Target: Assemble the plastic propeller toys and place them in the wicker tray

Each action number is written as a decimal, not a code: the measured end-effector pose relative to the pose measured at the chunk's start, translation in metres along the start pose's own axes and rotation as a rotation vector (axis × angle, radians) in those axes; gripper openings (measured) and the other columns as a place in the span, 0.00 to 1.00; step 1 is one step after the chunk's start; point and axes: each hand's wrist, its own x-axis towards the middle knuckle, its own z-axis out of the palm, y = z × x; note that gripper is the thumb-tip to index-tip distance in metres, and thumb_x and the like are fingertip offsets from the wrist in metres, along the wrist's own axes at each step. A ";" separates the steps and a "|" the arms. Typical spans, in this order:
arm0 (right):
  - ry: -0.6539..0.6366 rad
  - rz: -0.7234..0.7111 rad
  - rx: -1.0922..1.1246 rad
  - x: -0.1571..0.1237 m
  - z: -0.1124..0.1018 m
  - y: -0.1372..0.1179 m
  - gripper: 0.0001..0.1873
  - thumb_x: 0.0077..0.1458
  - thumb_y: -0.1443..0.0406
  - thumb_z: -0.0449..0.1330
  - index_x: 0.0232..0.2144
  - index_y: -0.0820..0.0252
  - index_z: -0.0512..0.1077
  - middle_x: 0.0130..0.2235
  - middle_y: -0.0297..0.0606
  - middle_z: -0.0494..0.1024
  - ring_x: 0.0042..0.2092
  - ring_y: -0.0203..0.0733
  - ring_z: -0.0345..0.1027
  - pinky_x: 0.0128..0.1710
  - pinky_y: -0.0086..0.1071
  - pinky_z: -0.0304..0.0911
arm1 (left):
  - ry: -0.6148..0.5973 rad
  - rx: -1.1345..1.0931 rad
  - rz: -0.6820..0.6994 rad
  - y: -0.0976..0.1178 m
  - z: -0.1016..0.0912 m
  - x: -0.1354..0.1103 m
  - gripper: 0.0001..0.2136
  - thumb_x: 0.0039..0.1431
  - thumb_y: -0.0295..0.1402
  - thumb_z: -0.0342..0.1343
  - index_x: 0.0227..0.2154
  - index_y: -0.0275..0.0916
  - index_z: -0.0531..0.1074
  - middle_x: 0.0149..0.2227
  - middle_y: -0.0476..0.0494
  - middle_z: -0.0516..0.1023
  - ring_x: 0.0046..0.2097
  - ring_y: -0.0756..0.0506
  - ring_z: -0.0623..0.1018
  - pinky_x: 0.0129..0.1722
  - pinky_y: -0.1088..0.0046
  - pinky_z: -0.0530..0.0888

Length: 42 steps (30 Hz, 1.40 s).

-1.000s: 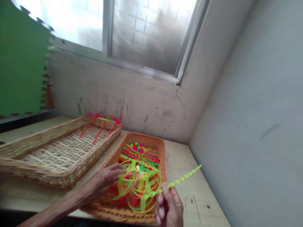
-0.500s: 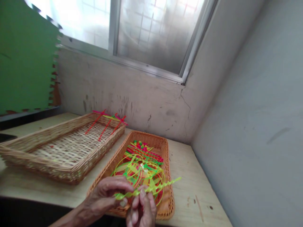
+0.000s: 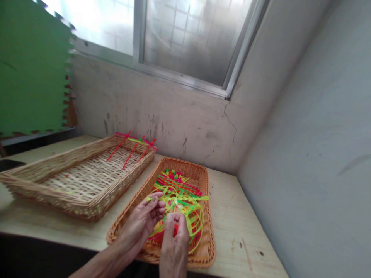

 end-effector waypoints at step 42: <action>-0.022 0.072 0.141 -0.020 -0.026 0.021 0.18 0.44 0.56 0.63 0.37 0.59 0.76 0.38 0.40 0.79 0.39 0.41 0.73 0.39 0.29 0.67 | -0.218 -0.086 -0.310 -0.022 0.019 -0.029 0.14 0.59 0.40 0.51 0.33 0.32 0.73 0.34 0.39 0.77 0.38 0.45 0.77 0.41 0.71 0.72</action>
